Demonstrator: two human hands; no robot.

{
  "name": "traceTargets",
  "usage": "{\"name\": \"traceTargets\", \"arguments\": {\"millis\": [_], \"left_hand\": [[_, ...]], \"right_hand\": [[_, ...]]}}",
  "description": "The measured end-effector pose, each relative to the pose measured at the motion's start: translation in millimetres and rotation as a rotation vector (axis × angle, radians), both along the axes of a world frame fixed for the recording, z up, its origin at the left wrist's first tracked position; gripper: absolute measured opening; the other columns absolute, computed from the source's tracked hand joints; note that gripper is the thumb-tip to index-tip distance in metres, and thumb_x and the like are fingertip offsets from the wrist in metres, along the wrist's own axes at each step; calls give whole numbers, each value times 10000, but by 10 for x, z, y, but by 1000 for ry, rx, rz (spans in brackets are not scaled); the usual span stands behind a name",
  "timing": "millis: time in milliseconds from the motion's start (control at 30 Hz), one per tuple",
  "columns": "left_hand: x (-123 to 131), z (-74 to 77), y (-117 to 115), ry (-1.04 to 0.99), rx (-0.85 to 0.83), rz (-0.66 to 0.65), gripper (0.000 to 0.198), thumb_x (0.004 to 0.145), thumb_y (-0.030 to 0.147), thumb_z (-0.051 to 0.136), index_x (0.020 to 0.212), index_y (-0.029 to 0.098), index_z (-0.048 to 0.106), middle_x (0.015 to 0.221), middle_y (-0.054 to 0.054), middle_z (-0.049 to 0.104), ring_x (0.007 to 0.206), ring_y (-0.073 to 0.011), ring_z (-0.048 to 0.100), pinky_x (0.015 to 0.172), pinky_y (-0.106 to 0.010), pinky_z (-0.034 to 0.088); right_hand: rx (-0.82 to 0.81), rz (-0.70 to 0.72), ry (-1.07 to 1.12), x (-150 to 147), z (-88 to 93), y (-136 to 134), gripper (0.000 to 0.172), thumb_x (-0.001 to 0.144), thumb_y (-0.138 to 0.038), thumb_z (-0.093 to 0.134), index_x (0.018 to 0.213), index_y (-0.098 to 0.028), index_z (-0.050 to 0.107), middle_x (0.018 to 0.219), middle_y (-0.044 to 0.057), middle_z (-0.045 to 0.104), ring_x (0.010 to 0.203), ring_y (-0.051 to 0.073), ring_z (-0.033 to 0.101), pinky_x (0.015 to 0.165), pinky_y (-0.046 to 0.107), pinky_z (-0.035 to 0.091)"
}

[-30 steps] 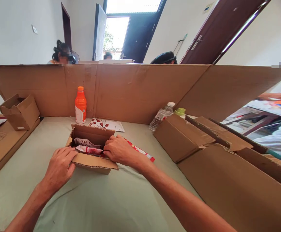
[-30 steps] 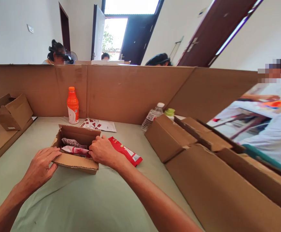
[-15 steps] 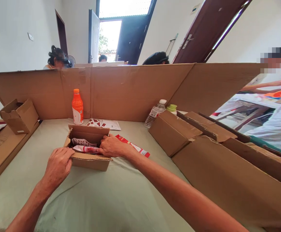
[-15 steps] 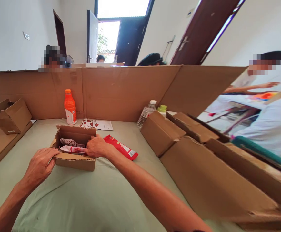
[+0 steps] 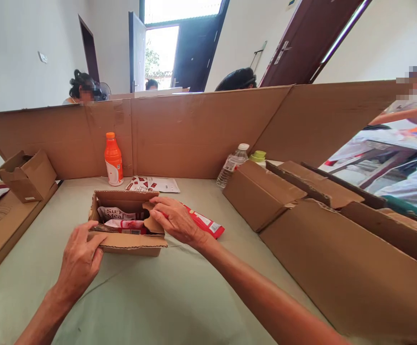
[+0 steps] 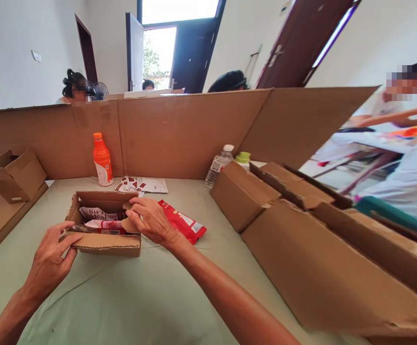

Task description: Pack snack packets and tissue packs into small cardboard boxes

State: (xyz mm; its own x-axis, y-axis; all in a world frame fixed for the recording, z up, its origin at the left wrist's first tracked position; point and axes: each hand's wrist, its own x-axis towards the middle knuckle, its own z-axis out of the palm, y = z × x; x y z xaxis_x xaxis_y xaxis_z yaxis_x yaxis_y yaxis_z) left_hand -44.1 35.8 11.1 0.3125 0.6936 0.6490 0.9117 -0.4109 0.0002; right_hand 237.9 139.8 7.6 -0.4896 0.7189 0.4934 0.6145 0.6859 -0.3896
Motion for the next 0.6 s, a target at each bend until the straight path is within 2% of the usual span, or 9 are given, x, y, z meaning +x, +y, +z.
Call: {"name": "traceTargets", "arguments": {"millis": [100, 233, 300, 400, 533, 600], "left_hand": [[18, -13, -23, -10, 60, 36, 258, 874, 79, 553, 1027, 202, 720, 1306, -171, 564, 1175, -337, 576, 944, -529, 556], [12, -45, 29, -61, 8, 29, 220, 862, 78, 565, 1012, 197, 675, 1517, -198, 442, 1345, -379, 507, 1011, -583, 524], [-9, -60, 94, -74, -57, -15, 240, 840, 76, 550, 1022, 208, 632, 1455, -186, 549, 1313, -341, 571, 1029, -572, 529], [-49, -29, 187, -51, -78, -80, 255, 823, 83, 531, 1028, 221, 596, 1243, -136, 722, 1182, -286, 681, 1084, -577, 503], [-94, 121, 224, -35, -156, -123, 164, 840, 157, 551, 969, 218, 633, 1168, -112, 766, 1106, -278, 722, 1044, -530, 552], [-119, 196, 214, -73, -235, -139, 147, 840, 189, 566, 952, 225, 654, 1171, -96, 770, 1106, -270, 723, 977, -467, 600]], "right_hand": [[-30, 3, 74, 27, -84, -31, 232, 1002, -289, 485, 1013, -216, 705, 1281, 109, 698, 1201, 240, 622, 1030, 429, 469], [-18, 33, 137, 5, -205, -55, 242, 1003, -286, 472, 1060, -218, 697, 1278, 113, 698, 1192, 243, 624, 1019, 439, 487], [-17, 31, 165, -5, -268, -48, 276, 1013, -278, 437, 1022, -223, 707, 1256, 112, 709, 1189, 247, 626, 1028, 455, 490], [-22, 21, 213, -1, -356, -34, 271, 1012, -286, 443, 1037, -231, 707, 1260, 107, 709, 1205, 254, 625, 1044, 471, 491], [29, -133, 365, 34, -402, 17, 246, 998, -316, 489, 1160, -247, 661, 1385, 126, 631, 1299, 274, 580, 1099, 502, 452], [72, -213, 475, 48, -376, 75, 310, 977, -311, 521, 1270, -244, 599, 1460, 150, 563, 1381, 286, 509, 1128, 522, 421]]}}
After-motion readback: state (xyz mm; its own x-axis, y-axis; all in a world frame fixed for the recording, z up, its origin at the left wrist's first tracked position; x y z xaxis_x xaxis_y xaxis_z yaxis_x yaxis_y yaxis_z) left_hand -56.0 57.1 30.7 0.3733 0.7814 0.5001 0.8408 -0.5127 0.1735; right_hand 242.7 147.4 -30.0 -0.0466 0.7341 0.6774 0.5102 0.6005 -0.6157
